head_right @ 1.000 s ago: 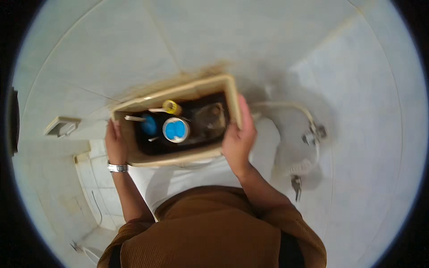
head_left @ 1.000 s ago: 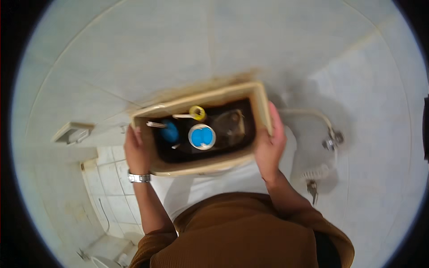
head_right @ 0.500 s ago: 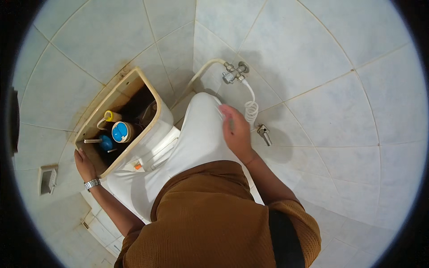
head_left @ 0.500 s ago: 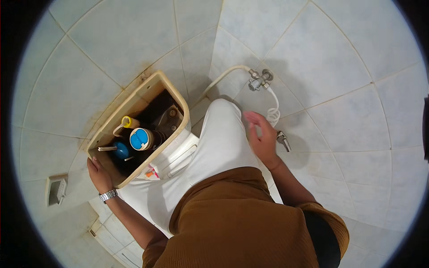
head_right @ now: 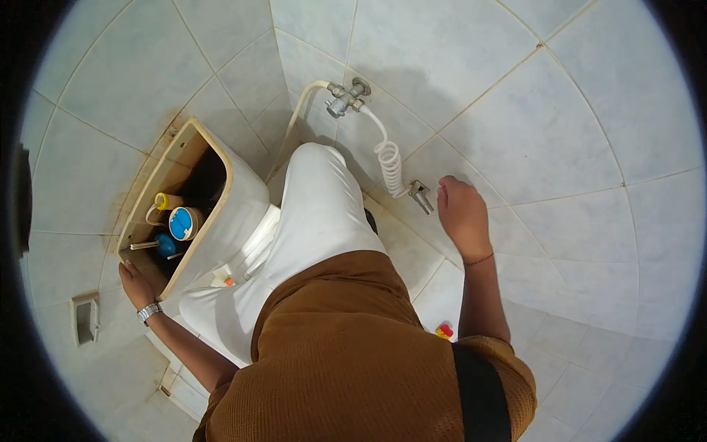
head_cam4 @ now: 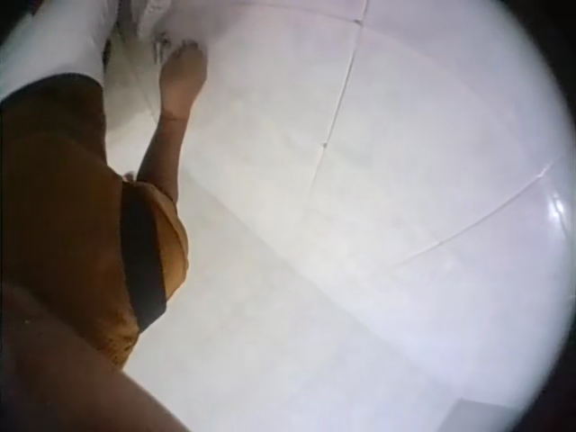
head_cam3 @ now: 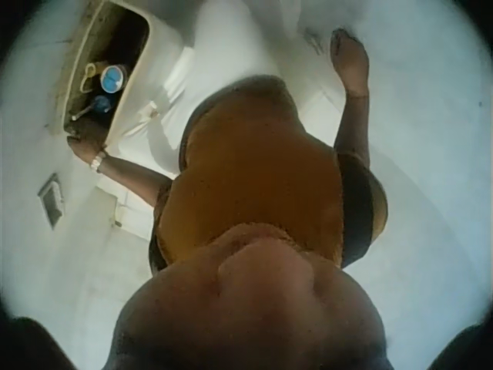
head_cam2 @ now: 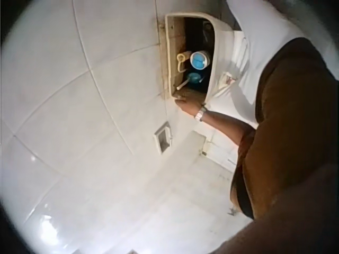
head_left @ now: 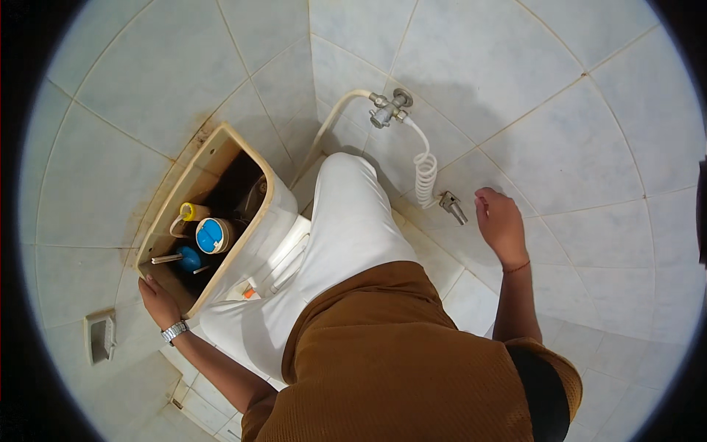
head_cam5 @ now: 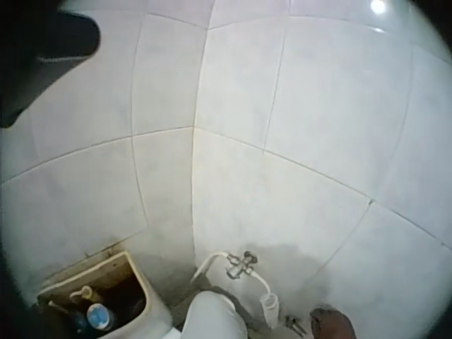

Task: Inspecting and repairing the internal valves and components of a toilet water tank.

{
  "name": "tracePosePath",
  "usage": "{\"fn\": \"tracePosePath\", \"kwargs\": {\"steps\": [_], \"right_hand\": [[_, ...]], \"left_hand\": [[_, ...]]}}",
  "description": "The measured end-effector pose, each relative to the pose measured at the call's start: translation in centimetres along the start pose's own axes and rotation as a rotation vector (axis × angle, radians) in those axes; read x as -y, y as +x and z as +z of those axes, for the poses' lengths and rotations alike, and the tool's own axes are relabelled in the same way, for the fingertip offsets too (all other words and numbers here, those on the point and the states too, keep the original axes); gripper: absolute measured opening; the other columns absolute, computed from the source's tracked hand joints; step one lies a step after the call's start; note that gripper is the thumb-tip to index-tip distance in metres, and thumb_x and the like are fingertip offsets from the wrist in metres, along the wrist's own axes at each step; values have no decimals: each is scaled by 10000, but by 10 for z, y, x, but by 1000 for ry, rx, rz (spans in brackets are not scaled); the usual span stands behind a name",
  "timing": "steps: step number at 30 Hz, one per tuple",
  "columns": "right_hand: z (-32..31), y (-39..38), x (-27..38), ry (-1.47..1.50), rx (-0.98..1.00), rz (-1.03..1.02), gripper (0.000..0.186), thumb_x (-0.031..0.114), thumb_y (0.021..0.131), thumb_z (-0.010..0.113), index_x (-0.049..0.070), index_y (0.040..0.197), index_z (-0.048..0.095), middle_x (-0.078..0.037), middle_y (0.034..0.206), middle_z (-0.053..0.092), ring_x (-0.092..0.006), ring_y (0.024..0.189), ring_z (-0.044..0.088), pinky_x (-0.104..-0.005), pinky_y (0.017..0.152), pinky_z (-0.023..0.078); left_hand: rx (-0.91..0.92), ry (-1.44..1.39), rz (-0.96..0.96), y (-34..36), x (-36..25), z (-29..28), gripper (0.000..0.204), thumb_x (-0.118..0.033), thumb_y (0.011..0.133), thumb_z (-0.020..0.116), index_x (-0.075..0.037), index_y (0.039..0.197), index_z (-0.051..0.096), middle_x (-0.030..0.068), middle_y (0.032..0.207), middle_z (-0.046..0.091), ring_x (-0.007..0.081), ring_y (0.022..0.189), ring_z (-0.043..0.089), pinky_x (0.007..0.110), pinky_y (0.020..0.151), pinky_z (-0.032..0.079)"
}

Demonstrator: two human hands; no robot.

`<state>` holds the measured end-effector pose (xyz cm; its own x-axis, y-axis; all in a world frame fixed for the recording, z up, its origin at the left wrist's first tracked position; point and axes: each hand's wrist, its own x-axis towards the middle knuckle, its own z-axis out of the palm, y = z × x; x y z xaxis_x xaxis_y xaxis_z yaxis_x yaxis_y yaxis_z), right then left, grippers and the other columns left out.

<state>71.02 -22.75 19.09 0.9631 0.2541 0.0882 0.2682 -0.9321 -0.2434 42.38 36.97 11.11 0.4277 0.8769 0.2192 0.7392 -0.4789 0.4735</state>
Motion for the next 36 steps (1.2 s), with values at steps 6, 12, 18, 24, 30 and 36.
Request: {"fn": "tracePosePath", "kwargs": {"steps": [6,12,18,24,30,36], "right_hand": [[23,4,16,278,-164,-22,224,128,893,628,2,1079,611,-180,969,684,-350,873,665,-412,752,526],[49,-23,-57,-230,482,118,400,191,837,710,-9,1162,590,-192,969,671,-336,872,658,-405,767,532],[129,-45,-67,513,114,124,636,173,814,765,6,1358,479,-186,1148,581,-284,954,617,-352,810,520],[170,-28,-59,599,-309,-63,413,105,882,705,-3,1248,549,-150,1101,591,-279,976,589,-351,891,478],[132,-11,-46,733,-386,-6,338,66,895,674,-37,1190,544,-113,1006,613,-215,950,600,-324,852,491],[22,22,43,1386,26,36,320,156,950,623,-27,1190,519,-93,1049,613,-105,709,539,-255,643,490]], "left_hand": [[29,-16,55,7,8,6,395,-298,1046,429,48,1210,528,309,1132,607,486,1025,566,463,861,467],[-7,97,12,3,9,0,420,-314,1044,429,53,1222,530,314,1154,603,487,1055,563,465,875,464],[-89,87,99,11,18,8,445,-337,1040,433,57,1224,526,320,1145,600,497,1048,560,474,868,467],[-75,105,85,5,9,6,409,-322,1038,439,51,1172,539,328,1124,598,508,1035,552,490,849,461],[-76,85,20,-9,-13,-4,338,-296,1029,456,12,1134,547,322,1060,613,524,991,551,521,799,462],[-173,64,58,-16,-30,-1,266,-276,1016,479,-20,1058,537,307,923,632,530,875,575,570,670,451]]}}
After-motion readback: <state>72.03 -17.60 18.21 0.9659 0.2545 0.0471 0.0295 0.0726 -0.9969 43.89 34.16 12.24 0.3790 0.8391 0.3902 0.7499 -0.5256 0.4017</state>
